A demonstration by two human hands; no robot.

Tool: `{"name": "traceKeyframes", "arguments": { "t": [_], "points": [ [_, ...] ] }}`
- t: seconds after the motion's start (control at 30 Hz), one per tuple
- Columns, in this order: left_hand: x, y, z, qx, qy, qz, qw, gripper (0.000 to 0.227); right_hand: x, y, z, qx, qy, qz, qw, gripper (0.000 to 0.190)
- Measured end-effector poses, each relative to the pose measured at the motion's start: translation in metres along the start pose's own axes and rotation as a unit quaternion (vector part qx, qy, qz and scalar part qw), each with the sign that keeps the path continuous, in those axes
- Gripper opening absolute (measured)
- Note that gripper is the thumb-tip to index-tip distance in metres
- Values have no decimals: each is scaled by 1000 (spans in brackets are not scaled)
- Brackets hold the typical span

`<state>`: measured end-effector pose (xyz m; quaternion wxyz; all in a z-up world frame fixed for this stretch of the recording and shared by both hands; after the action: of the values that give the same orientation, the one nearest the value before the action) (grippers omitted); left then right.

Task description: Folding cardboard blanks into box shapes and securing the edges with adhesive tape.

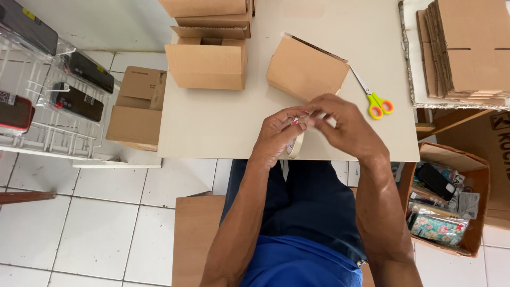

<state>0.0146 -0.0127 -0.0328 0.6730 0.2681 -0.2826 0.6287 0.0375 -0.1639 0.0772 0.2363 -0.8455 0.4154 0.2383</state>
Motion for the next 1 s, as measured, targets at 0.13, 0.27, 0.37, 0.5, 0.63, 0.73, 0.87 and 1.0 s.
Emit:
{"name": "traceKeyframes", "arguments": {
  "t": [0.13, 0.27, 0.37, 0.5, 0.63, 0.73, 0.87, 1.0],
  "points": [
    [14, 8, 9, 8, -3, -7, 1000, 26, 4, 4, 13, 18, -31, 7, 999, 19],
    [8, 10, 4, -1, -39, -11, 999, 26, 7, 5, 20, 71, -29, 1, 997, 13],
    [1, 8, 2, -5, -55, -10, 998, 27, 20, 8, 30, 110, -1, -6, 994, 13],
    [-3, 9, 3, 1, -72, -4, 997, 29, 32, 16, 34, 143, 5, -11, 990, 13],
    [1, 15, 4, 1, -69, -9, 998, 25, 11, 16, 23, 131, -17, -19, 991, 14],
    [1, 15, 4, 5, -77, -12, 997, 27, 6, 15, 21, 115, -18, -39, 992, 22],
    [5, 15, 8, -6, -97, -15, 995, 29, 10, 15, 24, 129, 15, -45, 990, 15],
    [13, 19, 17, -15, -134, -10, 991, 37, 18, 17, 31, 145, 32, -39, 988, 11]
  ]
}}
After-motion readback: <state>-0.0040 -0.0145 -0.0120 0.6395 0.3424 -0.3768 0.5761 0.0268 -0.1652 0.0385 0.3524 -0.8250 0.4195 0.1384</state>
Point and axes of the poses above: each hand's wrist, its own y-axis away from the middle knuckle, its own z-axis out of the palm, x = y × z, the point moved 2 cm from there along -y, towards the middle knuckle, and after that the axes turned 15 degrees about y, right-handed, at the moved point
